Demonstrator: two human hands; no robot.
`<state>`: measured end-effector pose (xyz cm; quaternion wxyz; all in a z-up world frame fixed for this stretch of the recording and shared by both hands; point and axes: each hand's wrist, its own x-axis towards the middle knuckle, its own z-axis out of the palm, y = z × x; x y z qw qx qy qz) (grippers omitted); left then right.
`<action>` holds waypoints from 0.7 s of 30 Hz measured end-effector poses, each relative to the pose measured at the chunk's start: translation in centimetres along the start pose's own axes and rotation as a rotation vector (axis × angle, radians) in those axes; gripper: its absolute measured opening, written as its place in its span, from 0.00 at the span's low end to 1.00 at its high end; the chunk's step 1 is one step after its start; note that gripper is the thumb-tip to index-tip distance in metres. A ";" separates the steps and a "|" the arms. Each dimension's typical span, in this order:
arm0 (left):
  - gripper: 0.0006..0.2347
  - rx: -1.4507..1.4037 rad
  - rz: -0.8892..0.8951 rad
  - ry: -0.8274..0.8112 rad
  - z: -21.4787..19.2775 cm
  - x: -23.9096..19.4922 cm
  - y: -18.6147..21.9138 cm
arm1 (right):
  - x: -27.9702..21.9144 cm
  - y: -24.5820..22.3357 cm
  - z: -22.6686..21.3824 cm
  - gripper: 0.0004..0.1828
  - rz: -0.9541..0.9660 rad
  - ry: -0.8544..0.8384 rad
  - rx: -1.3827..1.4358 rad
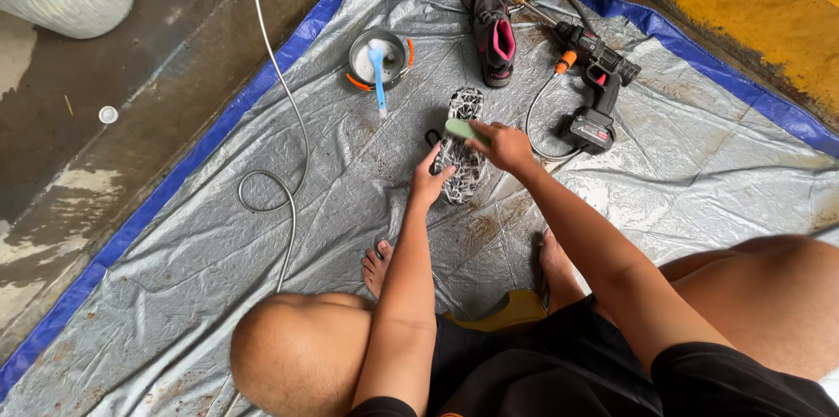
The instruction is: The person sits on a tarp and scrubs a patterned shoe with a green brush. They repeatedly dip the brush into a small container of liquid and scrub the shoe's surface. The person rotates the shoe to clean different areas and eventually picks up a power drill.
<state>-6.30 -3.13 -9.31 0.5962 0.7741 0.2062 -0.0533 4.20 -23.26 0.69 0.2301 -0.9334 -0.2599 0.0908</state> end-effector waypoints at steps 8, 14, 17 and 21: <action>0.35 -0.054 -0.075 0.005 -0.2 -0.4 0.1 | 1.1 1.3 1.7 0.28 -0.148 -0.157 0.218; 0.43 -0.032 -0.058 -0.033 0.0 -0.5 0.4 | 2.8 1.0 1.4 0.29 -0.256 -0.172 0.082; 0.42 -0.115 -0.050 -0.017 0.2 0.1 -0.7 | 0.3 0.1 0.8 0.30 -0.287 -0.183 0.063; 0.40 -0.207 -0.020 -0.015 -0.2 -1.6 1.8 | -6.0 -1.0 -0.5 0.33 -0.527 -0.057 -0.191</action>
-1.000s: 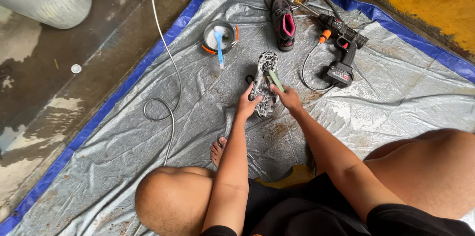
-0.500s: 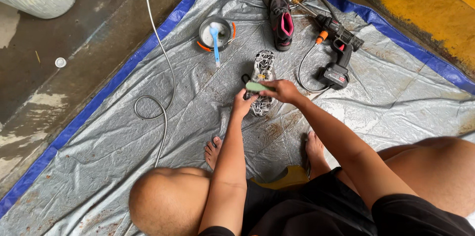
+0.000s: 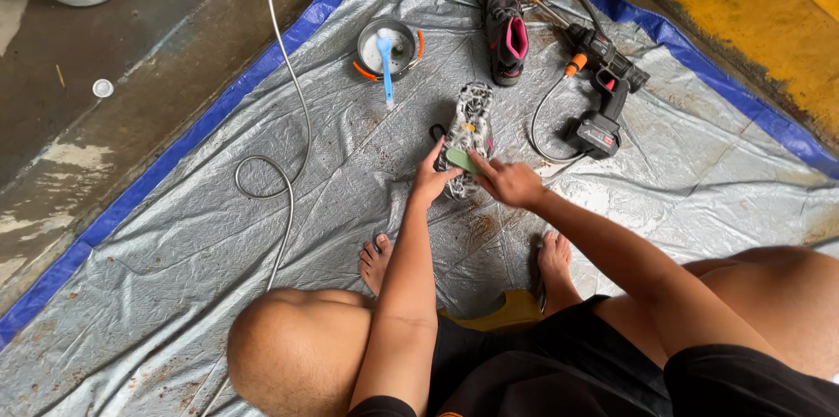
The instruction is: The person sits on a tarp and scrubs a patterned shoe with a green brush. They repeatedly dip the brush into a small container of liquid and scrub the shoe's surface. The person rotates the shoe to clean different areas and eventually picks up a power drill.
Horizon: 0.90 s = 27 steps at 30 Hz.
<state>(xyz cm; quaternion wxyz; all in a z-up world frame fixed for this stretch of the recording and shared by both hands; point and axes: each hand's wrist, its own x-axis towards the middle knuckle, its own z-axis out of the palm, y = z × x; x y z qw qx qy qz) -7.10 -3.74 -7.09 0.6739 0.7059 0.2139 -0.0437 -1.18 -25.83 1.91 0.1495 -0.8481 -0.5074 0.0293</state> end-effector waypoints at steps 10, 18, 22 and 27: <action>0.35 0.147 0.045 0.024 1.6 5.7 -8.5 | 9.4 -1.3 7.2 0.37 0.516 -0.146 0.130; 0.40 0.023 -0.071 0.005 0.9 1.9 -0.5 | 1.1 -4.1 1.9 0.32 0.501 -0.128 0.172; 0.40 0.129 -0.080 0.015 0.1 2.0 -1.1 | 4.4 -3.3 3.8 0.33 0.613 -0.168 0.130; 0.36 0.106 -0.060 0.002 -0.4 3.0 -2.6 | 9.5 -2.1 5.3 0.33 0.602 -0.111 0.170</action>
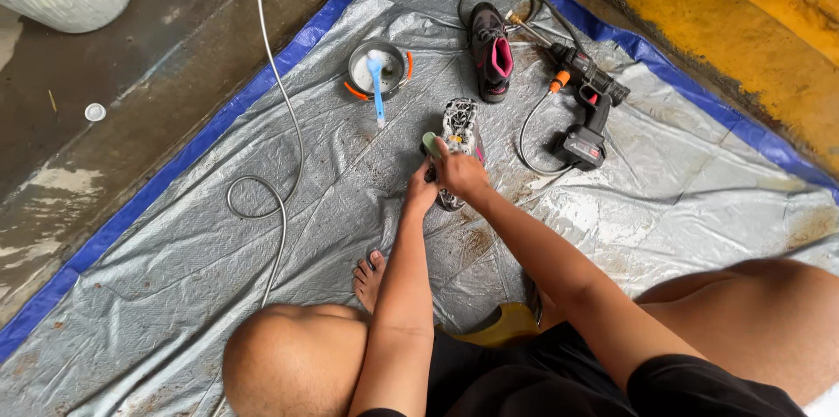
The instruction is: The person sits on a tarp and scrubs a patterned shoe with a green brush. They repeatedly dip the brush into a small container of liquid and scrub the shoe's surface. The person rotates the shoe to clean different areas and eventually picks up a power drill.
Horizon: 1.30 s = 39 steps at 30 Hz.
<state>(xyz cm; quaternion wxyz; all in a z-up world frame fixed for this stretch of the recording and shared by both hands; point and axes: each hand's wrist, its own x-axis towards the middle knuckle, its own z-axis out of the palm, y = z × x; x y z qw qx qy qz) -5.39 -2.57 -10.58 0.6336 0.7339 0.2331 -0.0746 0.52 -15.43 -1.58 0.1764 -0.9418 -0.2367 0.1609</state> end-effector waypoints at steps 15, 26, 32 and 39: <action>0.26 0.119 0.023 0.053 1.8 1.8 -1.7 | -0.6 0.4 1.6 0.33 0.010 0.003 -0.002; 0.35 -0.086 0.011 0.047 2.2 -1.9 2.6 | -5.9 3.3 -0.2 0.32 0.033 0.005 0.047; 0.38 -0.128 -0.042 0.041 1.4 1.4 0.1 | 2.3 2.6 0.7 0.29 0.039 0.031 0.082; 0.43 -0.443 -0.055 0.056 1.3 -2.5 4.8 | -1.8 3.3 -6.0 0.31 0.126 0.149 0.419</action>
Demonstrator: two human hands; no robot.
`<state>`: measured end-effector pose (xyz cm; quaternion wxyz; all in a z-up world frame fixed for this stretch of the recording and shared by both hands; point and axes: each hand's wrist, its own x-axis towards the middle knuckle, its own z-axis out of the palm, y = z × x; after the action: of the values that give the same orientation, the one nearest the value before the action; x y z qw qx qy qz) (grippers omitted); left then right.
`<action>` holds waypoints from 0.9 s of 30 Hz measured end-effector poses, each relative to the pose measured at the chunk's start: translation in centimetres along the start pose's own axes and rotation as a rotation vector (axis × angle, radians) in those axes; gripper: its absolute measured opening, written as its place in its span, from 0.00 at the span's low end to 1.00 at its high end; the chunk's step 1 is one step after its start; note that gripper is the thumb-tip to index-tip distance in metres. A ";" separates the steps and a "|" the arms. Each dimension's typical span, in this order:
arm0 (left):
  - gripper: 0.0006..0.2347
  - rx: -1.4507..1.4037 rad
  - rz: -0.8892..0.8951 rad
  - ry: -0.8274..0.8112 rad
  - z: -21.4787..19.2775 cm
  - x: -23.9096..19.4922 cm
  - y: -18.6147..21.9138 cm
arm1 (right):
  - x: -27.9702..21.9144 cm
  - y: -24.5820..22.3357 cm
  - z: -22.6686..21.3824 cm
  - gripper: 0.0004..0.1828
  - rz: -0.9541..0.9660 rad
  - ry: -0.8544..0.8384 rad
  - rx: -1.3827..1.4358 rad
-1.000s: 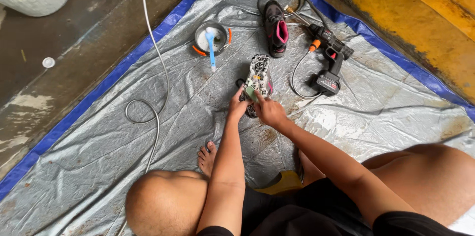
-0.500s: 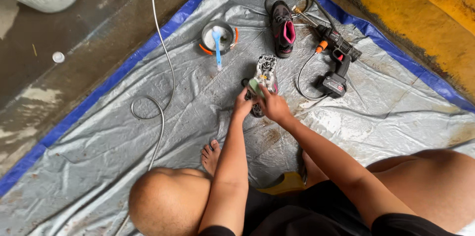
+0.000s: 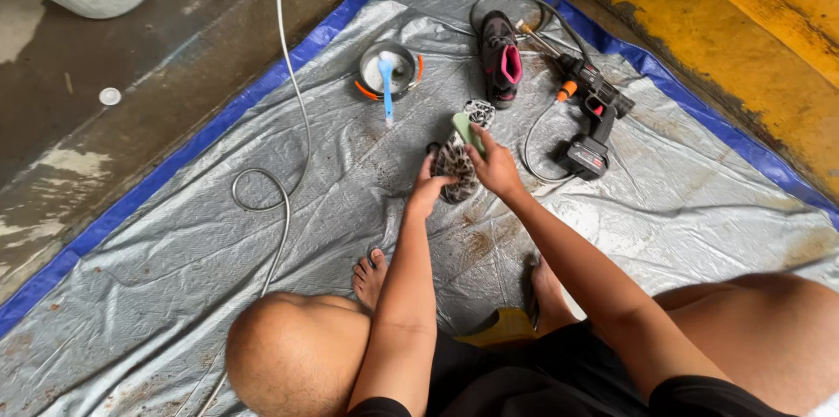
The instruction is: The person sits on a tarp and scrubs a patterned shoe with a green brush. They repeatedly dip the brush into a small container of liquid and scrub the shoe's surface. The person rotates the shoe to clean different areas and eventually picks up a power drill.
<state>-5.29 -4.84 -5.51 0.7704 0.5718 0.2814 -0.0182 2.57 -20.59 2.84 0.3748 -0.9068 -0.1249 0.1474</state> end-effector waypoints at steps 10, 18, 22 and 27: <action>0.38 0.124 0.051 -0.019 -1.4 5.7 -5.4 | -1.5 -0.8 4.7 0.31 -0.048 -0.091 -0.345; 0.35 -0.117 0.173 -0.058 -0.3 2.7 -3.1 | 5.4 -0.9 5.0 0.27 0.083 -0.011 0.110; 0.35 -0.160 0.153 -0.057 -0.2 3.2 -2.9 | -1.6 -4.1 0.4 0.28 0.106 0.001 0.062; 0.35 -0.068 0.103 -0.104 0.3 3.0 -1.3 | -5.3 -1.9 1.7 0.28 -0.005 -0.055 -0.379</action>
<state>-3.17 -4.67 -7.97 0.8029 0.5572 0.2117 0.0014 -3.20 -19.94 4.01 0.1943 -0.9565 -0.1628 0.1448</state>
